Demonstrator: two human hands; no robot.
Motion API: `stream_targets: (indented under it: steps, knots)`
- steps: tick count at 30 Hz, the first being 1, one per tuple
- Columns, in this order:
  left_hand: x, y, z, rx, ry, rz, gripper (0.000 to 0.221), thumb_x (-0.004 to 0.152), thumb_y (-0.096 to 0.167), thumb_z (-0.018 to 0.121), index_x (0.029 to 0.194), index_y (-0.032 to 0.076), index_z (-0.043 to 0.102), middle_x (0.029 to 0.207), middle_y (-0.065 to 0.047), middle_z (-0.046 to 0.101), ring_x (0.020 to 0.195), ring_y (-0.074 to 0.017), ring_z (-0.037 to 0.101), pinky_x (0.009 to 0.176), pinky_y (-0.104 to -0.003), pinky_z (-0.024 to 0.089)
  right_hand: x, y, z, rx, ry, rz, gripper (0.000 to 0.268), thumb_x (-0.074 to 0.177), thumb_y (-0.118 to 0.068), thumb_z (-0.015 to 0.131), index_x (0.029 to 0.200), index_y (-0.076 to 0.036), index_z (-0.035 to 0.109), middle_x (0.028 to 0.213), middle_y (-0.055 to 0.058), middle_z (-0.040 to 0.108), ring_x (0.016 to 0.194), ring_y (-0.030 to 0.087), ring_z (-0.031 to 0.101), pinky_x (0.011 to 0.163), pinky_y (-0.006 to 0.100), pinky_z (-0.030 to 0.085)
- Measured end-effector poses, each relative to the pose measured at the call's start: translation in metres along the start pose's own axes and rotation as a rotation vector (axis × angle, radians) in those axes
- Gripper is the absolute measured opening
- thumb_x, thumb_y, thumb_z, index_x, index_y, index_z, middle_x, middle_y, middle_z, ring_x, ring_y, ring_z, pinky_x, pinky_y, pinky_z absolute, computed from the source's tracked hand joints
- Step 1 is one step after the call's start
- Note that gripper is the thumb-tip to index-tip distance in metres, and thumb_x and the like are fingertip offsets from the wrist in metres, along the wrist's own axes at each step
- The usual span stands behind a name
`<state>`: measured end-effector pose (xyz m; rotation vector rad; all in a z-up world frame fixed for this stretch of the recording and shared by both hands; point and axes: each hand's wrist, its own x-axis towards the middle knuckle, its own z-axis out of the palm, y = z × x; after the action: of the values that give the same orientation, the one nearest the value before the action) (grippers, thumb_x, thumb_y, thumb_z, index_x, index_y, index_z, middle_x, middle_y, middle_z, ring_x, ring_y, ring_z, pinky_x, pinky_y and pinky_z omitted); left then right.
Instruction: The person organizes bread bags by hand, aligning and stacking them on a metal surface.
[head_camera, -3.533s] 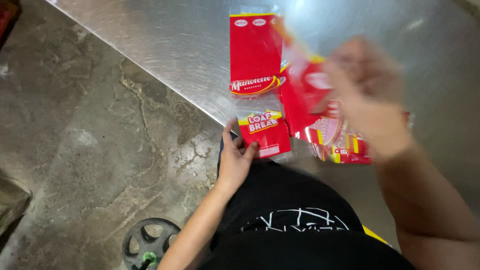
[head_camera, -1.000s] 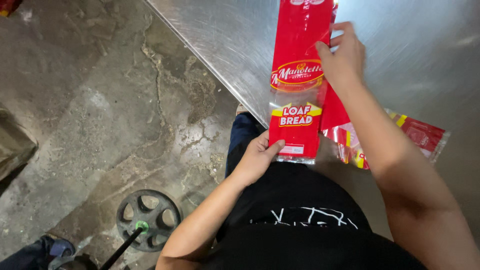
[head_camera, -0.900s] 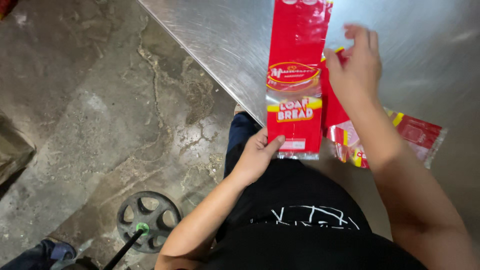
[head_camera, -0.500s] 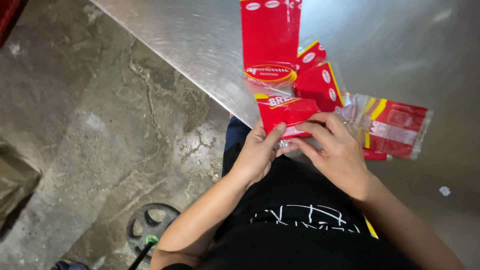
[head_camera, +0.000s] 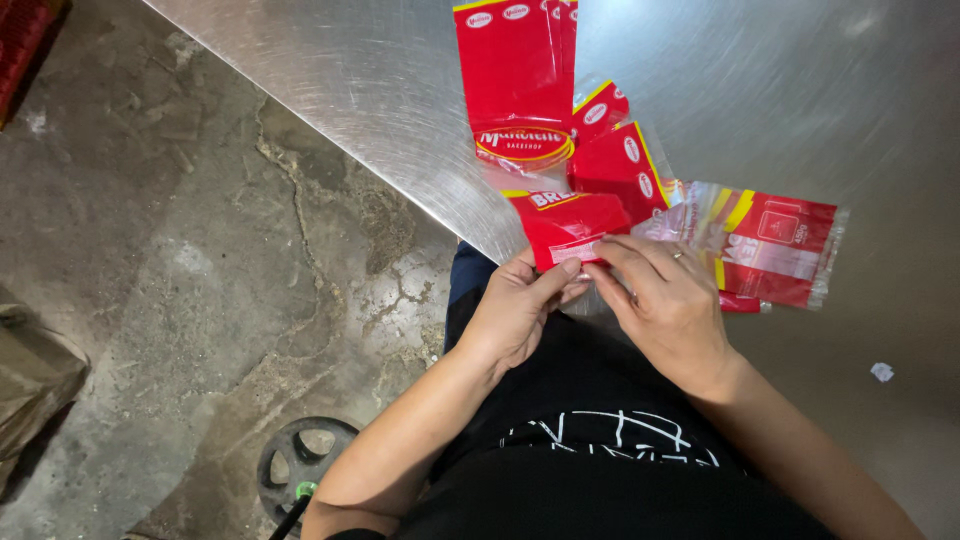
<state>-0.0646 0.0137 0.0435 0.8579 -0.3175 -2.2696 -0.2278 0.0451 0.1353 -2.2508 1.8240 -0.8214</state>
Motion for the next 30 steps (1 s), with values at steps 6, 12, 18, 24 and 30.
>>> stream_targets:
  steps: [6,12,18,24,30]
  knots:
    - [0.002,-0.007,0.002,0.166,-0.002,0.184,0.02,0.103,0.005,0.068,0.122,0.002,0.069,0.11,-0.004,0.074,0.091,-0.0084,0.064,0.086,-0.025,0.052,0.0,-0.003,0.002,0.194,-0.015,0.16,0.021,0.092,-0.011,0.08,0.111,-0.004,0.072,0.107,0.01,0.073,0.096,0.025,0.072,0.084,0.034,0.055]
    - [-0.002,-0.008,0.013,0.259,0.038,0.299,0.016,0.102,0.005,0.067,0.117,0.001,0.07,0.109,-0.004,0.075,0.098,-0.008,0.067,0.091,-0.024,0.052,0.0,-0.003,0.005,0.021,0.053,0.087,0.016,0.091,-0.008,0.08,0.105,-0.005,0.073,0.1,0.009,0.073,0.091,0.029,0.07,0.087,0.041,0.052]
    - [-0.003,-0.006,0.018,0.252,0.037,0.317,0.019,0.102,0.004,0.068,0.12,0.0,0.071,0.113,-0.004,0.075,0.1,-0.0076,0.066,0.093,-0.024,0.051,-0.004,0.005,0.017,0.061,0.091,0.175,0.013,0.092,-0.007,0.077,0.102,-0.004,0.069,0.098,0.009,0.071,0.091,0.028,0.068,0.084,0.039,0.05]
    - [0.0,-0.011,0.016,0.28,0.051,0.3,0.018,0.102,0.004,0.068,0.119,-0.001,0.071,0.111,-0.005,0.075,0.098,-0.0082,0.065,0.092,-0.025,0.051,-0.024,0.033,0.045,0.776,-0.003,0.735,0.011,0.103,-0.013,0.064,0.108,-0.003,0.064,0.094,0.0,0.064,0.085,0.006,0.059,0.076,0.023,0.049]
    - [0.0,-0.008,0.013,0.299,0.062,0.336,0.017,0.103,0.006,0.067,0.118,0.0,0.071,0.114,-0.004,0.075,0.103,-0.0077,0.066,0.097,-0.025,0.051,-0.022,0.051,0.031,1.325,0.187,1.074,0.013,0.105,-0.016,0.061,0.108,-0.005,0.066,0.094,0.0,0.067,0.083,0.007,0.059,0.075,0.022,0.048]
